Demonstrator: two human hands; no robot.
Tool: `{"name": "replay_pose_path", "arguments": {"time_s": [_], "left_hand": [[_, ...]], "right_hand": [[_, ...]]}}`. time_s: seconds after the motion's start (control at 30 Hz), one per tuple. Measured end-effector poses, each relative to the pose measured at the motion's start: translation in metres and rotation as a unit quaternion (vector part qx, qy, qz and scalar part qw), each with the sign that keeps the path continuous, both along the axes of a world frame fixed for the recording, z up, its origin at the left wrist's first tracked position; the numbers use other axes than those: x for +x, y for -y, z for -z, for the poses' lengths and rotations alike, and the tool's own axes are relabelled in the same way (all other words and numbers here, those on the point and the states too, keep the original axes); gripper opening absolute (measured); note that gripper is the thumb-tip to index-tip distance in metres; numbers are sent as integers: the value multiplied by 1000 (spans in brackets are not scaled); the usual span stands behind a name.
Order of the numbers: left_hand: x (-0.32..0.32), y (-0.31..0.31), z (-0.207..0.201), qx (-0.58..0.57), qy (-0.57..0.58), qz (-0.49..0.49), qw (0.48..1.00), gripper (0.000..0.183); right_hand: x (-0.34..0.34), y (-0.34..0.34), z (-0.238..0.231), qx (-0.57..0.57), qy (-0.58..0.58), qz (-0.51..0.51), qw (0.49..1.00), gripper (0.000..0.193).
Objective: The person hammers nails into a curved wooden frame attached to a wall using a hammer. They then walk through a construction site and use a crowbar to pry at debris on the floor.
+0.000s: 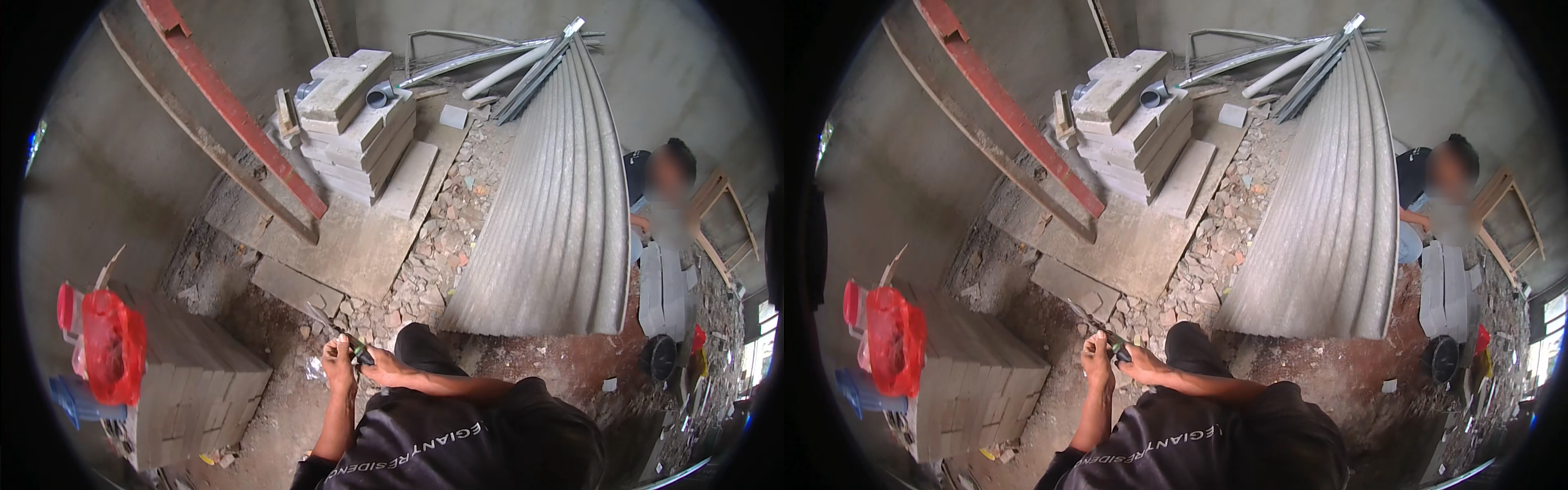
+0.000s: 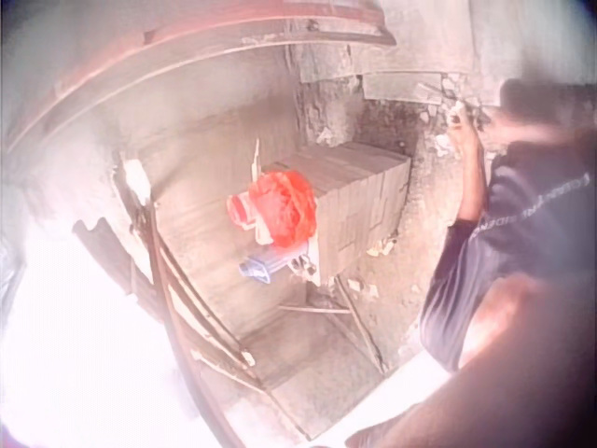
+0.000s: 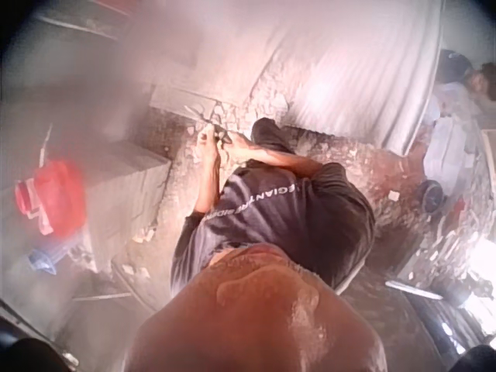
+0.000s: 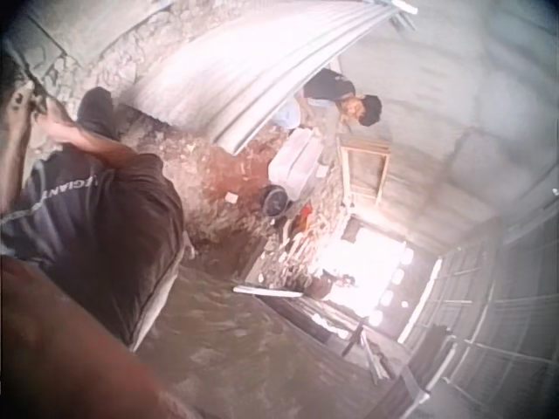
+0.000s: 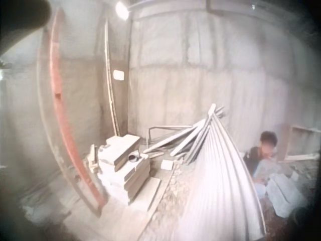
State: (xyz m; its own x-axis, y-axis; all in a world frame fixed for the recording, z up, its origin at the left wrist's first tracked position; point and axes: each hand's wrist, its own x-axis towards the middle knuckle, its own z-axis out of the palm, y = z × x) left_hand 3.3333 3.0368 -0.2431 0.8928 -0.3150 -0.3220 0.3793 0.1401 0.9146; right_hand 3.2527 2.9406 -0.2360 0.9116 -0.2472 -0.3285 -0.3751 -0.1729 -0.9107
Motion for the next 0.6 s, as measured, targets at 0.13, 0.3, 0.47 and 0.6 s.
{"name": "replay_pose_path", "arguments": {"time_s": [0.13,0.3,0.47,0.6], "left_hand": [[53,35,7,-48,-85,50,994,25],[119,99,8,-67,-67,94,991,32],[181,177,2,-39,5,136,990,39],[217,241,-8,-25,17,133,991,36]], "right_hand": [[44,39,29,-12,5,8,1000,38],[105,99,39,-32,44,16,998,50],[166,182,2,-68,26,16,997,42],[204,230,2,-82,-5,46,996,35]]}}
